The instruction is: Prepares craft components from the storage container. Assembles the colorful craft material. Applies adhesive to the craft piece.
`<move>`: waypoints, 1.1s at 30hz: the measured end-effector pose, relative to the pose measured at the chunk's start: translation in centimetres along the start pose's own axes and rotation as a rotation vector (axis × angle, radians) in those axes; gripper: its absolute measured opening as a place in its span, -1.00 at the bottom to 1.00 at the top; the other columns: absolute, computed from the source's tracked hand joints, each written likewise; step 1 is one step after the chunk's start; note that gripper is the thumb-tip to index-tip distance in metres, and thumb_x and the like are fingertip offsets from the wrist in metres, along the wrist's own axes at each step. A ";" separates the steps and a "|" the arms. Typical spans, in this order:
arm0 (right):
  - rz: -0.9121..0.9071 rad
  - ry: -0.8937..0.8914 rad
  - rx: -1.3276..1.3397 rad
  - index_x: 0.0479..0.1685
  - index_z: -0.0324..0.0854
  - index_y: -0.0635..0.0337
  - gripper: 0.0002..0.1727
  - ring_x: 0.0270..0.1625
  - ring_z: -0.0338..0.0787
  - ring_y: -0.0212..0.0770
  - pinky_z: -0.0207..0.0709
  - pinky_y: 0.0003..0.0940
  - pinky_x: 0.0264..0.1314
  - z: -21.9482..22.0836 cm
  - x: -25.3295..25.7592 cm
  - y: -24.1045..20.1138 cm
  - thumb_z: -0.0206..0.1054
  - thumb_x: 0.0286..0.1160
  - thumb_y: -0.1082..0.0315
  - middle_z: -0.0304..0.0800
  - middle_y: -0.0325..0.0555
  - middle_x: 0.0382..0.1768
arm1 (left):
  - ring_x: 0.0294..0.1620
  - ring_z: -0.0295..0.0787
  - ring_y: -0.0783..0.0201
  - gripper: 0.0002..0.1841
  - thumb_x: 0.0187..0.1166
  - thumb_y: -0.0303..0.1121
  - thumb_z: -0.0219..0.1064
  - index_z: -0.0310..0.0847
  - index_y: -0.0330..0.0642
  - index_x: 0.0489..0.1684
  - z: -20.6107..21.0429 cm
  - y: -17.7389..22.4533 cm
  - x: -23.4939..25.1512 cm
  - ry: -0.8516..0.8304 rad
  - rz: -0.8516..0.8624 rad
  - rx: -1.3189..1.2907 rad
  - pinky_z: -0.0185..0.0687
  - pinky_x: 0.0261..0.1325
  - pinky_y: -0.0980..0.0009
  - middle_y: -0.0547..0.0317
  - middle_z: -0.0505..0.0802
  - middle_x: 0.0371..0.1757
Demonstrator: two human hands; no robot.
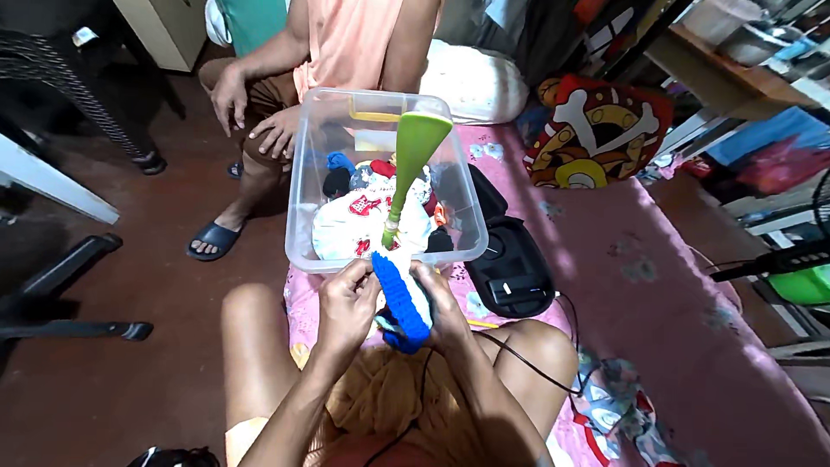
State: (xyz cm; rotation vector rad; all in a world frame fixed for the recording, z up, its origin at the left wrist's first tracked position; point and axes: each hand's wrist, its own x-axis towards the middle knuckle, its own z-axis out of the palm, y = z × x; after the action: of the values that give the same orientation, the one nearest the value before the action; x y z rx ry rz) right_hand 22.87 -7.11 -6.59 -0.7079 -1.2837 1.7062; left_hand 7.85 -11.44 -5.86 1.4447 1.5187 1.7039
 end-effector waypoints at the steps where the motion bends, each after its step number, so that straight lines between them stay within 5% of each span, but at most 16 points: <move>1: -0.005 -0.037 0.007 0.19 0.61 0.35 -0.33 0.02 0.80 -0.43 0.70 -0.40 0.19 -0.1 0.1 0.1 0.09 0.72 -0.19 0.83 -0.20 -0.03 | -0.36 0.70 0.72 -0.83 0.51 -0.48 0.24 0.78 -0.30 -0.35 -0.1 0.0 -0.1 0.007 0.040 0.048 0.62 -0.22 0.77 0.30 0.84 -0.38; 2: -0.017 -0.076 -0.027 0.19 0.58 0.35 -0.30 0.00 0.79 -0.46 0.69 -0.43 0.17 -0.1 0.2 0.0 0.16 0.66 -0.24 0.81 -0.23 -0.04 | -0.37 0.70 0.73 -0.82 0.51 -0.47 0.24 0.79 -0.32 -0.34 -0.1 0.1 -0.2 0.010 0.073 0.089 0.62 -0.22 0.77 0.27 0.85 -0.39; 5: 0.035 -0.139 -0.030 0.27 0.51 0.54 -0.55 -0.02 0.84 -0.37 0.74 -0.37 0.16 0.3 0.7 -0.7 0.30 0.52 0.34 0.83 -0.06 -0.02 | -0.41 0.70 0.73 -0.80 0.55 -0.44 0.24 0.78 -0.35 -0.30 -0.4 0.4 -0.3 -0.002 0.096 0.101 0.62 -0.25 0.77 0.26 0.85 -0.41; 7: 0.114 -0.143 0.153 0.20 0.58 0.44 -0.65 -0.05 0.87 -0.33 0.76 -0.32 0.15 0.0 0.8 -0.9 0.23 0.47 0.45 0.88 -0.08 -0.07 | -0.43 0.73 0.68 -0.83 0.66 -0.46 0.21 0.73 -0.30 -0.20 -1.1 0.9 0.1 -0.050 -0.030 -0.058 0.69 -0.29 0.71 0.40 0.84 -0.41; 12: 0.218 -0.174 0.529 -0.16 0.79 0.14 -0.81 -0.17 0.88 -0.34 0.76 -0.34 -0.05 -1.3 0.9 -0.1 0.37 0.35 0.29 0.91 -0.17 -0.24 | -0.49 0.88 0.36 -0.78 0.78 -0.50 -0.01 0.59 -0.16 -0.15 -2.8 1.1 1.2 -0.172 -0.306 -0.456 0.86 -0.31 0.48 0.24 0.91 -0.43; 18: 0.220 -0.206 0.584 -0.17 0.79 0.07 -0.82 -0.29 0.86 -0.34 0.74 -0.34 -0.23 -1.1 0.8 0.7 0.41 0.36 0.23 0.89 -0.19 -0.29 | -0.45 0.89 0.35 -0.57 0.84 -0.38 -0.18 0.61 -0.07 -0.39 -3.1 1.1 1.7 0.043 -0.315 -0.511 0.86 -0.23 0.45 0.26 0.89 -0.48; 21: 0.235 -0.238 0.618 -0.15 0.79 0.06 -0.82 -0.34 0.86 -0.32 0.75 -0.34 -0.28 -0.9 0.8 0.7 0.40 0.38 0.23 0.90 -0.17 -0.30 | -0.15 0.89 0.33 -0.80 0.70 -0.45 0.09 0.67 -0.24 -0.06 -2.7 1.0 1.3 -0.047 -0.269 -0.341 0.83 0.03 0.39 0.20 0.91 -0.17; 24: 0.248 -0.240 0.652 -0.16 0.80 0.07 -0.82 -0.36 0.86 -0.32 0.75 -0.35 -0.32 -0.8 0.6 0.5 0.42 0.37 0.22 0.90 -0.16 -0.31 | -0.02 0.84 0.46 -0.67 0.59 -0.40 0.30 0.64 -0.34 0.24 -1.9 1.7 1.2 -0.204 -0.305 -0.244 0.78 0.12 0.49 0.23 0.87 0.01; 29: 0.242 -0.229 0.665 -0.13 0.81 0.08 -0.81 -0.34 0.86 -0.33 0.74 -0.38 -0.32 -0.8 0.5 0.2 0.42 0.37 0.24 0.91 -0.16 -0.27 | -0.24 0.78 0.60 -0.90 0.56 -0.51 0.30 0.76 -0.17 -0.27 -0.9 1.4 1.8 -0.213 -0.283 -0.337 0.73 -0.06 0.61 0.44 0.85 -0.30; 33: 0.248 -0.216 0.632 -0.14 0.82 0.06 -0.81 -0.34 0.86 -0.36 0.73 -0.40 -0.34 -1.3 0.4 0.1 0.43 0.34 0.23 0.90 -0.19 -0.29 | -0.23 0.79 0.61 -0.87 0.61 -0.53 0.23 0.71 -0.17 -0.24 -1.3 1.0 1.9 -0.187 -0.247 -0.294 0.74 -0.02 0.61 0.47 0.84 -0.31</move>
State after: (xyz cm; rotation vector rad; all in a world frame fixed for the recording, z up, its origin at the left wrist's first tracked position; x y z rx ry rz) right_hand 23.71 -6.17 -7.01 -0.3173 -0.7281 2.2817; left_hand 6.31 -10.76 -4.01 1.1749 1.2305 1.5229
